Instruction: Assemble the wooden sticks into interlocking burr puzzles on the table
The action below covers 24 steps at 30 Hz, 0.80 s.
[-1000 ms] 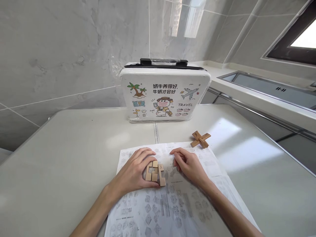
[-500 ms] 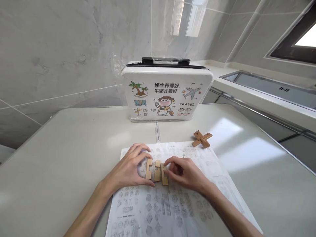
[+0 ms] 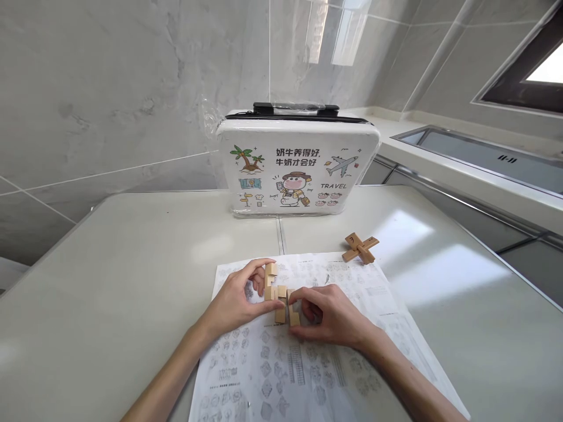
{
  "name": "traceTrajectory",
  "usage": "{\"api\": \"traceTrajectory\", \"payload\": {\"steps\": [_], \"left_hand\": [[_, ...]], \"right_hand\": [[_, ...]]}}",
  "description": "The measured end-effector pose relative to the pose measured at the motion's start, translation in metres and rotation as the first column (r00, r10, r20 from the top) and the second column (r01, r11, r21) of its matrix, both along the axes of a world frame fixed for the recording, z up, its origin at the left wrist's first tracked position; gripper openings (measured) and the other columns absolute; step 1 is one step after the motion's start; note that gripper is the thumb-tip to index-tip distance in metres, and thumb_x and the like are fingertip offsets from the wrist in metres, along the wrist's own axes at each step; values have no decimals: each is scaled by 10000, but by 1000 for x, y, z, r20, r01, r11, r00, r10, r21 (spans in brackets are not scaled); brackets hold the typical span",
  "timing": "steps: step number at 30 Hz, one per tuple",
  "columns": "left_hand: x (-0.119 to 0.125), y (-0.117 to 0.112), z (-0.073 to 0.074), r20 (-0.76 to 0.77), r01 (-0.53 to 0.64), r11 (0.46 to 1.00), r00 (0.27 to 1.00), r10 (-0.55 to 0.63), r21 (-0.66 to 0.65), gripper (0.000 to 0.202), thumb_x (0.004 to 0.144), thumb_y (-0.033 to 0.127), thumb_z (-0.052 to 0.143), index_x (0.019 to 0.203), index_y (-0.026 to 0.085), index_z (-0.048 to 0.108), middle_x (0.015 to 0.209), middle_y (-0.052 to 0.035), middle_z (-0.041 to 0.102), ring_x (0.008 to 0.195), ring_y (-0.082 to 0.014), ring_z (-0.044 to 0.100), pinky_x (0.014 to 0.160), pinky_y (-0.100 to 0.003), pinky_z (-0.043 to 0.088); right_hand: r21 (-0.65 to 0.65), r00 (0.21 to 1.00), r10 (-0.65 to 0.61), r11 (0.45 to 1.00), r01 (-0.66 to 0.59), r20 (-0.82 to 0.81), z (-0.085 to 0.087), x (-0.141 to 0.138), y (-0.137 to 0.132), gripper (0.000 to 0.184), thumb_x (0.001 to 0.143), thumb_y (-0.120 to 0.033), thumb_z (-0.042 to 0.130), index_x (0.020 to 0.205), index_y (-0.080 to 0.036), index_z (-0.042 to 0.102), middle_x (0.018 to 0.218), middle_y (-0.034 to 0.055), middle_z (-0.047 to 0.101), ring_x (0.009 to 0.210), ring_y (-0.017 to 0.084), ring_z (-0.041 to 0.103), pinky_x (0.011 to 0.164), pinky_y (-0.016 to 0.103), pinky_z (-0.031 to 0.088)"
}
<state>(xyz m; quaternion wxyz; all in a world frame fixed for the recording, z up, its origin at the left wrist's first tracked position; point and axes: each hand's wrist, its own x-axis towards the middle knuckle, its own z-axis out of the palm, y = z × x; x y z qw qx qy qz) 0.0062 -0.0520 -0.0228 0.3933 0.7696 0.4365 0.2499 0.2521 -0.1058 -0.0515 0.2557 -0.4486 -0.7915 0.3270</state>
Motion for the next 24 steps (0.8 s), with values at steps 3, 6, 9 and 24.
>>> {"api": "traceTrajectory", "payload": {"steps": [3, 6, 9, 24], "left_hand": [[2, -1, 0, 15, 2, 1000, 1000, -2, -18, 660, 793, 477, 867, 1354, 297, 570, 866, 36, 635, 804, -170, 605, 794, -286, 519], [3, -2, -1, 14, -1, 1000, 1000, 2, -26, 652, 810, 464, 854, 1370, 303, 562, 894, 25, 647, 815, -172, 614, 803, -292, 522], [3, -2, -1, 16, -6, 1000, 1000, 7, -29, 650, 821, 465, 839, 1384, 303, 559, 874, 22, 650, 810, -177, 629, 815, -305, 530], [4, -4, -4, 9, -39, 999, 999, 39, -30, 640, 895, 440, 772, 1454, 317, 483, 788, 48, 610, 800, -186, 654, 797, -312, 532]], "right_hand": [[30, 1000, -20, 999, 21, -15, -1, -1, -1, 229, 853, -270, 732, 1078, -279, 694, 662, -72, 592, 560, 124, 533, 581, 242, 375], [69, 999, -45, 997, 44, 2, -2, -2, -1, 230, 865, -207, 640, 1081, -275, 677, 670, -65, 593, 558, 126, 528, 587, 246, 383], [79, 996, -85, 994, 81, 42, -3, -2, -1, 262, 863, -205, 611, 1114, -273, 643, 659, -69, 582, 544, 131, 526, 577, 246, 377], [164, 949, -280, 952, 257, 143, -10, 1, 5, 238, 877, -315, 664, 1083, -232, 579, 627, -78, 504, 530, 143, 522, 551, 261, 294]]}}
